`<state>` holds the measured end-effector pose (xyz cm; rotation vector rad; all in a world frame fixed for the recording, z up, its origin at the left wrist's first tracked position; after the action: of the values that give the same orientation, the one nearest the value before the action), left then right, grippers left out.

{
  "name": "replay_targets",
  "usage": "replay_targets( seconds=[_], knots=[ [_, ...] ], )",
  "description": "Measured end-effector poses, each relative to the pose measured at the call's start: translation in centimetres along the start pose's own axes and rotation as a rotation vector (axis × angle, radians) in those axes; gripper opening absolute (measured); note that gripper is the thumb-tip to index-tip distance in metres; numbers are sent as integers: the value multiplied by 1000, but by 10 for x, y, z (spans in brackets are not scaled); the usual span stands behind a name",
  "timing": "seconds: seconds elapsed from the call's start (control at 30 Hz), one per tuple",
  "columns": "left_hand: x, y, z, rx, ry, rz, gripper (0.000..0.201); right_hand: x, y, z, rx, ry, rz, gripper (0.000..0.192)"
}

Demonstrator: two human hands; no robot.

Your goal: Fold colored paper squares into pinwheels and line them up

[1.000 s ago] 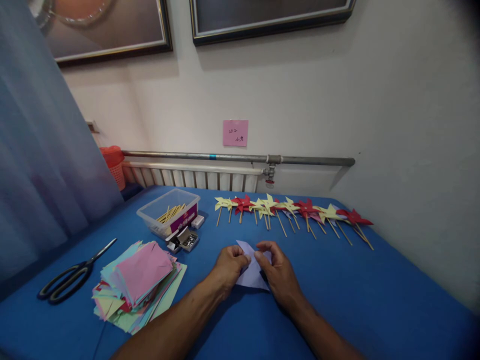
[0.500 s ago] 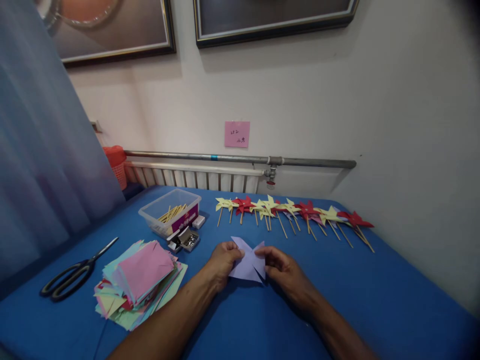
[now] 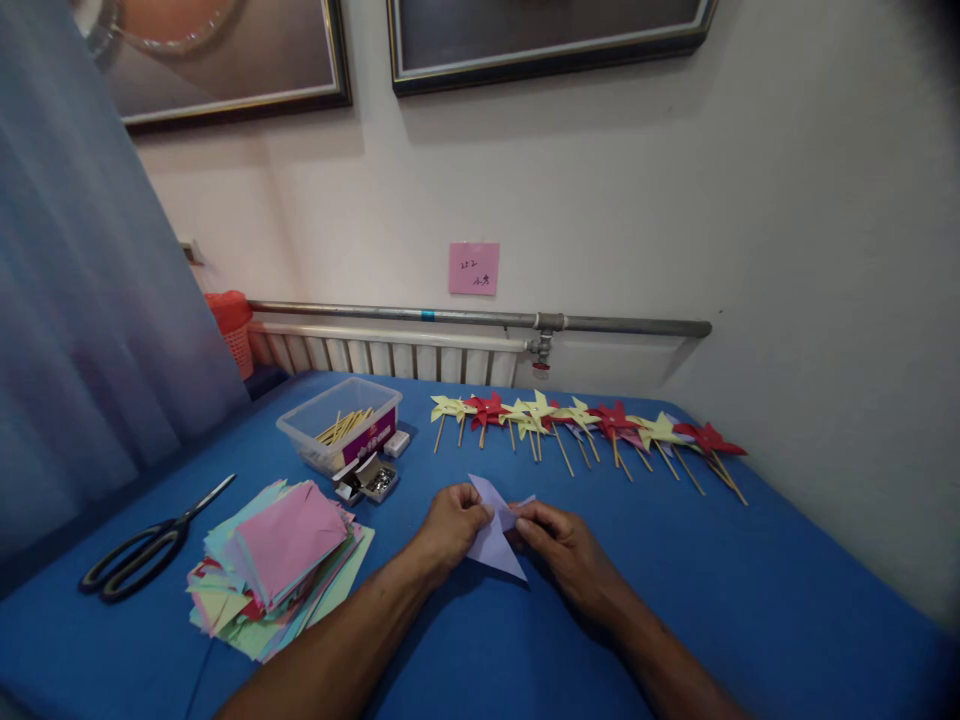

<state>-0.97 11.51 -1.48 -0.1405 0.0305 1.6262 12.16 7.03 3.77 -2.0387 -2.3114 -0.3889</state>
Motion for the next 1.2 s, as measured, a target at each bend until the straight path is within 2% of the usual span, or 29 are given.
replay_targets(
  seconds=[0.13,0.33,0.5,0.8,1.03,1.2],
  knots=[
    [1,-6,-3,25,-54,-19,20,2,5,9,-118,-15,82,29],
    [-5,-11,-5,21,-36,-40,18,4,9,19,-274,-30,190,29],
    [-12,-17,0,-30,-19,-68,17,6,12,17,-307,10,281,20],
    [-11,-15,0,-65,-4,-46,19,2,8,3,-289,100,227,29],
    [-14,-17,3,-28,-8,-87,21,6,9,15,-317,15,218,25],
    [-12,-16,0,12,-25,-63,21,5,9,12,-331,22,232,23]
  ],
)
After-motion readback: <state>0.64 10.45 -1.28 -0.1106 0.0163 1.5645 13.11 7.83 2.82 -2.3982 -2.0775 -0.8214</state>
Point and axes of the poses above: each hand's wrist, its own x-axis towards the middle knuckle, its own y-axis out of the back of the hand, z = x × y, the point moved 10 cm from there along x, towards the middle knuckle, and after that the axes turned 11 degrees about z, right-handed, at the moved point
